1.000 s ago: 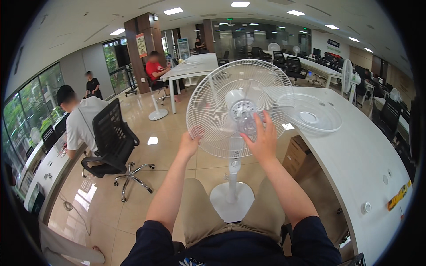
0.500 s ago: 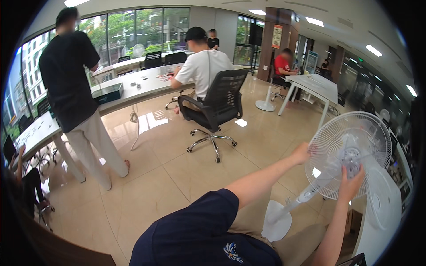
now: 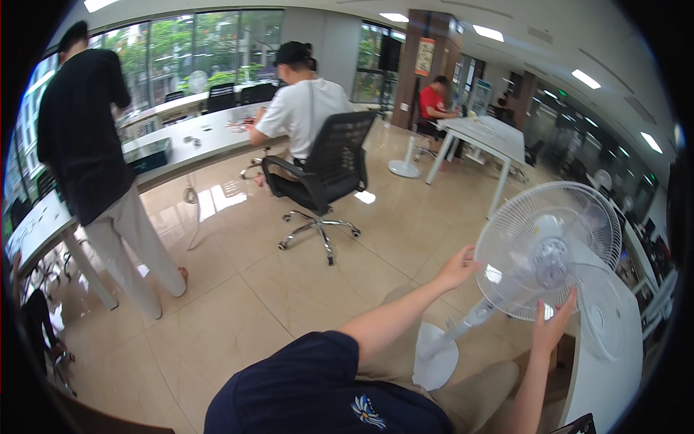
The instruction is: The recorder is assembling the front and back grilles and the fan blade of a floor-standing electric fan.
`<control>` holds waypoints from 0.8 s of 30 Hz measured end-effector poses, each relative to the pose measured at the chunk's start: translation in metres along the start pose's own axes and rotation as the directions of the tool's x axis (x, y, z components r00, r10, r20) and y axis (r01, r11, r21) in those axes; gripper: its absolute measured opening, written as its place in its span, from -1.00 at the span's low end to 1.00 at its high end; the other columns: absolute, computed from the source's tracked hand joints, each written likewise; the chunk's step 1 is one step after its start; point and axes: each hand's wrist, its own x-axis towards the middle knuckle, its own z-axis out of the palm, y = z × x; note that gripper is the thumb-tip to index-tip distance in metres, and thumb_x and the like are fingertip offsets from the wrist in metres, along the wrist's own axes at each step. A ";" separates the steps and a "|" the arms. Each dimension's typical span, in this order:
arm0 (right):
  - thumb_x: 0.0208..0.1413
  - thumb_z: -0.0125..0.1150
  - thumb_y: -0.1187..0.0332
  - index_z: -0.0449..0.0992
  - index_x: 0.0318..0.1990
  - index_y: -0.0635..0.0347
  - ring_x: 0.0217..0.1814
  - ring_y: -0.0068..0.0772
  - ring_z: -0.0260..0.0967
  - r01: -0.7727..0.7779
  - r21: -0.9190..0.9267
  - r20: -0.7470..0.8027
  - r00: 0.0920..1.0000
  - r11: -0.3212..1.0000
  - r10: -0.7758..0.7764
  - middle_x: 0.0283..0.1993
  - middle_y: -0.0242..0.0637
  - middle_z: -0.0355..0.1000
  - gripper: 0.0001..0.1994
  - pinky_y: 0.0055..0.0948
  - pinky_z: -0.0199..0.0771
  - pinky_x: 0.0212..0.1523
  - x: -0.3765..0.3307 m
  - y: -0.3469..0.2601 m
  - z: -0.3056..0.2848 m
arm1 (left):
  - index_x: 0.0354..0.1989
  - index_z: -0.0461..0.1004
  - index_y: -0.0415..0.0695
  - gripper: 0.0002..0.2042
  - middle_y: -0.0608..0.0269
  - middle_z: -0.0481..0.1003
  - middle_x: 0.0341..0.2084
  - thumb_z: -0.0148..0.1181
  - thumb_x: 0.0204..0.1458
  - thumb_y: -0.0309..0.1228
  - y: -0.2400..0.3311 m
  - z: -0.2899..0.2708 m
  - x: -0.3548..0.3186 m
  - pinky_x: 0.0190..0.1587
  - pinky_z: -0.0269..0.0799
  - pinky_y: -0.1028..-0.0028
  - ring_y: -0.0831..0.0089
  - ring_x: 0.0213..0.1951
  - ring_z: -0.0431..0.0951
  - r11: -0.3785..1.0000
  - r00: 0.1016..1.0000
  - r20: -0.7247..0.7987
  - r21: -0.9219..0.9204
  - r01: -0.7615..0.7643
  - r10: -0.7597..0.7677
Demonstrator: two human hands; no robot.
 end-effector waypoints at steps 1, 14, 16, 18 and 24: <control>0.13 0.41 0.38 0.14 0.48 0.25 0.40 0.00 0.26 0.017 -0.030 -0.033 0.999 0.999 -0.018 0.48 0.02 0.17 -0.21 -0.28 0.42 0.17 -0.016 0.015 -0.018 | 0.42 0.22 -0.09 -0.42 0.10 0.51 0.15 0.22 0.29 -0.21 -0.014 0.013 -0.015 -0.01 0.56 0.33 0.30 0.04 0.59 0.994 0.994 -0.022 0.001 0.105 -0.105; 0.25 0.37 0.25 0.54 0.05 0.20 0.09 -0.29 0.49 -0.611 0.296 0.706 0.658 0.734 0.263 0.14 -0.19 0.49 -0.68 -0.33 0.54 -0.02 -0.229 -0.054 -0.079 | 0.32 0.39 -0.25 -0.35 -0.17 0.57 0.08 0.34 0.16 -0.10 -0.158 0.035 -0.208 0.16 0.50 0.26 0.11 0.06 0.62 0.691 0.190 0.703 0.710 -0.136 -0.685; 0.29 0.31 0.23 0.53 0.07 0.20 0.14 -0.26 0.46 -0.547 0.385 0.662 0.725 0.744 0.190 0.14 -0.22 0.49 -0.69 -0.31 0.52 0.04 -0.190 -0.064 -0.099 | 0.30 0.40 -0.27 -0.40 -0.14 0.60 0.03 0.33 0.17 -0.17 -0.155 0.021 -0.199 0.09 0.53 0.27 0.15 0.01 0.64 0.651 0.285 0.623 0.759 0.007 -0.729; 0.31 0.27 0.19 0.54 0.06 0.17 0.13 -0.17 0.48 -0.530 0.293 0.715 0.674 0.796 0.185 0.11 -0.19 0.50 -0.70 -0.24 0.51 0.09 -0.130 -0.084 -0.156 | 0.27 0.42 -0.27 -0.44 -0.10 0.61 -0.01 0.35 0.16 -0.21 -0.142 0.022 -0.195 0.05 0.54 0.29 0.17 -0.02 0.65 0.770 0.458 0.647 0.621 0.148 -0.610; 0.22 0.32 0.24 0.57 -0.03 0.21 0.08 0.00 0.49 -0.179 -0.380 0.534 0.759 0.907 0.373 -0.01 -0.14 0.55 -0.72 -0.22 0.49 0.13 -0.081 -0.052 -0.325 | 0.25 0.44 -0.24 -0.47 -0.07 0.62 -0.01 0.33 0.17 -0.22 -0.152 0.018 -0.200 0.04 0.55 0.30 0.18 -0.01 0.65 0.721 0.414 0.652 0.693 0.015 -0.635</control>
